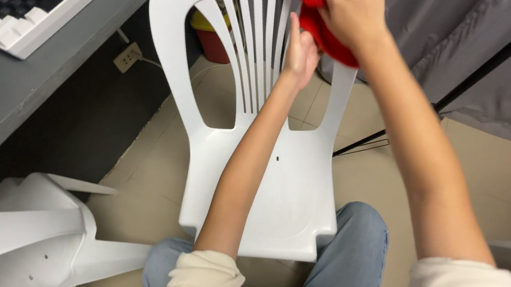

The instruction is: The person wipes the seat and backrest of several white plastic chairs using a red cloth. They move from one chair to another, cleaning each surface thoroughly.

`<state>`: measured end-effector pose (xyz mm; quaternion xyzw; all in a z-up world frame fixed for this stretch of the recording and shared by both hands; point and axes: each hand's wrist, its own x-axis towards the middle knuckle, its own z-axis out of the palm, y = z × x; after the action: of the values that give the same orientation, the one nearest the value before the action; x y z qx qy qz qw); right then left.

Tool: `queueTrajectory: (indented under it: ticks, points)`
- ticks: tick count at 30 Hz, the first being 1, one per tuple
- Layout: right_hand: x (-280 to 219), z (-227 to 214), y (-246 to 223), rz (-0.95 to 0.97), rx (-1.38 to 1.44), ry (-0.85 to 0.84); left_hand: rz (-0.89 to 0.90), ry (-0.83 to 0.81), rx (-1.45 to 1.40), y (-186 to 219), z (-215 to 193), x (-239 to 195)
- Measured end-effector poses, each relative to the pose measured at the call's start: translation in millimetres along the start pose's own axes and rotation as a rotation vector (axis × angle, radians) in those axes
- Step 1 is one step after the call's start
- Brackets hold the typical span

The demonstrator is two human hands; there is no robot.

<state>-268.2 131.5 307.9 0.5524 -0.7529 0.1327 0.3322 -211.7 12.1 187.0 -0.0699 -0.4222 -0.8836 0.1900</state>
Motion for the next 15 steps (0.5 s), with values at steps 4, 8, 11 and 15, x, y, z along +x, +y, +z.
queueTrajectory:
  ticks: [4, 8, 11, 15]
  points:
    - [-75.3, 21.7, -32.6, 0.012, -0.151, 0.206, 0.028, 0.014, -0.071, -17.7, -22.8, 6.4]
    - [-174.6, 60.3, -68.6, 0.075, -0.200, 0.079, 0.024, -0.007, -0.046, -4.6, 2.5, -17.5]
    - [-239.7, 87.4, -83.7, -0.027, -0.196, -0.076, 0.103, -0.144, -0.056, -27.0, -24.6, -3.4]
    - [-215.8, 49.4, -65.3, -0.108, -0.143, -0.263, 0.065, -0.114, 0.025, -12.0, -7.3, -14.2]
